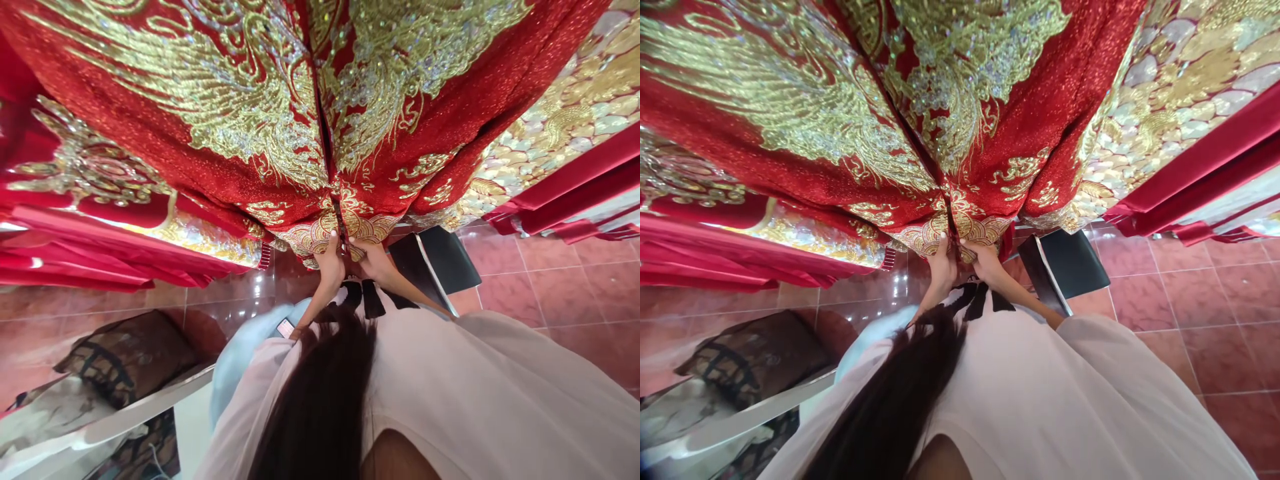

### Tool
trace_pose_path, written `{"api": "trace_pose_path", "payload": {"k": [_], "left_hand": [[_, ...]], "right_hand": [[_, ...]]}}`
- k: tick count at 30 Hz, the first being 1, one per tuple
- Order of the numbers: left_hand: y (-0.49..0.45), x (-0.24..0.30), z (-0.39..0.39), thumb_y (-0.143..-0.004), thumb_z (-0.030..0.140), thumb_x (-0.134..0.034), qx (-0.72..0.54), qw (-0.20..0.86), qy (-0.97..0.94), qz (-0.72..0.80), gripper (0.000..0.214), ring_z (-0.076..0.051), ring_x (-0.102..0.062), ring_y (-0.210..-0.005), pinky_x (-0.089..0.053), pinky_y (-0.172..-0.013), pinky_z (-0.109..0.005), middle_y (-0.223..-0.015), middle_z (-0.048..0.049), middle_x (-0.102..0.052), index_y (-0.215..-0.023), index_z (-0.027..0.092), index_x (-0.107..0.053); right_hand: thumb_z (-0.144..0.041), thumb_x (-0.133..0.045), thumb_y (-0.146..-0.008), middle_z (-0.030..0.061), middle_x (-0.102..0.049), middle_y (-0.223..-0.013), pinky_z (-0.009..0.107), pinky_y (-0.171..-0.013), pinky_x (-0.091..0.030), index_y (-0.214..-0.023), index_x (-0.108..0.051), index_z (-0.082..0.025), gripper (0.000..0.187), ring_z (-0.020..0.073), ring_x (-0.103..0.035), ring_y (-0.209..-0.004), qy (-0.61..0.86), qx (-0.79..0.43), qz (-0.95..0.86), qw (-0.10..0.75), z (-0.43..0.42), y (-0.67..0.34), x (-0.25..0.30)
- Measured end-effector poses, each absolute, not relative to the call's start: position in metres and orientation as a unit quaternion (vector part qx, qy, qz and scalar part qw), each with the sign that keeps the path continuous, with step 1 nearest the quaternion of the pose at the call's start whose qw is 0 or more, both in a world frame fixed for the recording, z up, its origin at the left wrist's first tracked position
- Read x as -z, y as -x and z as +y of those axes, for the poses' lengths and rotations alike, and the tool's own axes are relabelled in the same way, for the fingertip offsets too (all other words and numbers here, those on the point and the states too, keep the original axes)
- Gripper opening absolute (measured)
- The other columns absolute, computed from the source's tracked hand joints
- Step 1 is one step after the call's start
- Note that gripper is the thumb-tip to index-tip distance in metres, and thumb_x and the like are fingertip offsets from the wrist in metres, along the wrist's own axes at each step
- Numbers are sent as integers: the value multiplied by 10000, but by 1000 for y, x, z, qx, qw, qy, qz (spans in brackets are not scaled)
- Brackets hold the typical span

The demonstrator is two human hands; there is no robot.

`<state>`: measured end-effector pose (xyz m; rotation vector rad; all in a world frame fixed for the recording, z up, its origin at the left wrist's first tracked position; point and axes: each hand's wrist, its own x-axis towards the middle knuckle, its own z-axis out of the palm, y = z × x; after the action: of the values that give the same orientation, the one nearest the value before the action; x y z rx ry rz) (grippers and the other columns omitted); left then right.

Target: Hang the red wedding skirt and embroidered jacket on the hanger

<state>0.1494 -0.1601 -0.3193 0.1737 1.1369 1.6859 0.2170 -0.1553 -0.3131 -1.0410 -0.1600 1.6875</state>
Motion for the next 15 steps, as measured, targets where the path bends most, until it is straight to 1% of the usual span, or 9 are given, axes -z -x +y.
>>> {"api": "trace_pose_path", "payload": {"k": [3, 7, 11, 15], "left_hand": [[-150, 320, -160, -687, 313, -801, -707, 522, -65, 473, 633, -225, -594, -1130, -483, -997, -348, -1214, -89, -616, -1247, 178, -539], [-153, 320, -162, -649, 334, -827, -708, 521, -76, 470, 694, -242, -569, -1168, -470, -1014, -372, -1240, -97, -602, -1256, 177, -529], [-152, 318, -164, -640, 329, -836, -700, 515, -96, 486, 731, -229, -557, -1186, -446, -1042, -358, -1265, -94, -587, -1279, 191, -510], [-151, 322, -166, -658, 331, -823, -699, 511, -112, 488, 707, -229, -554, -1191, -444, -1046, -371, -1245, -92, -598, -1277, 188, -513]], "right_hand": [[-96, -764, -495, 4, -685, -765, 300, -811, -550, -828, -634, -151, 361, 171, -662, -844, 446, -715, -63, 535, -156, -215, 312], [-95, -782, -492, 8, -689, -774, 303, -825, -544, -852, -642, -148, 389, 173, -660, -861, 449, -709, -72, 539, -156, -214, 309], [-90, -784, -497, 7, -694, -797, 293, -792, -546, -870, -649, -149, 401, 172, -661, -839, 447, -709, -57, 542, -153, -212, 308], [-119, -794, -507, 6, -692, -795, 282, -754, -543, -868, -652, -150, 390, 166, -658, -797, 447, -715, -45, 535, -150, -209, 313]]}}
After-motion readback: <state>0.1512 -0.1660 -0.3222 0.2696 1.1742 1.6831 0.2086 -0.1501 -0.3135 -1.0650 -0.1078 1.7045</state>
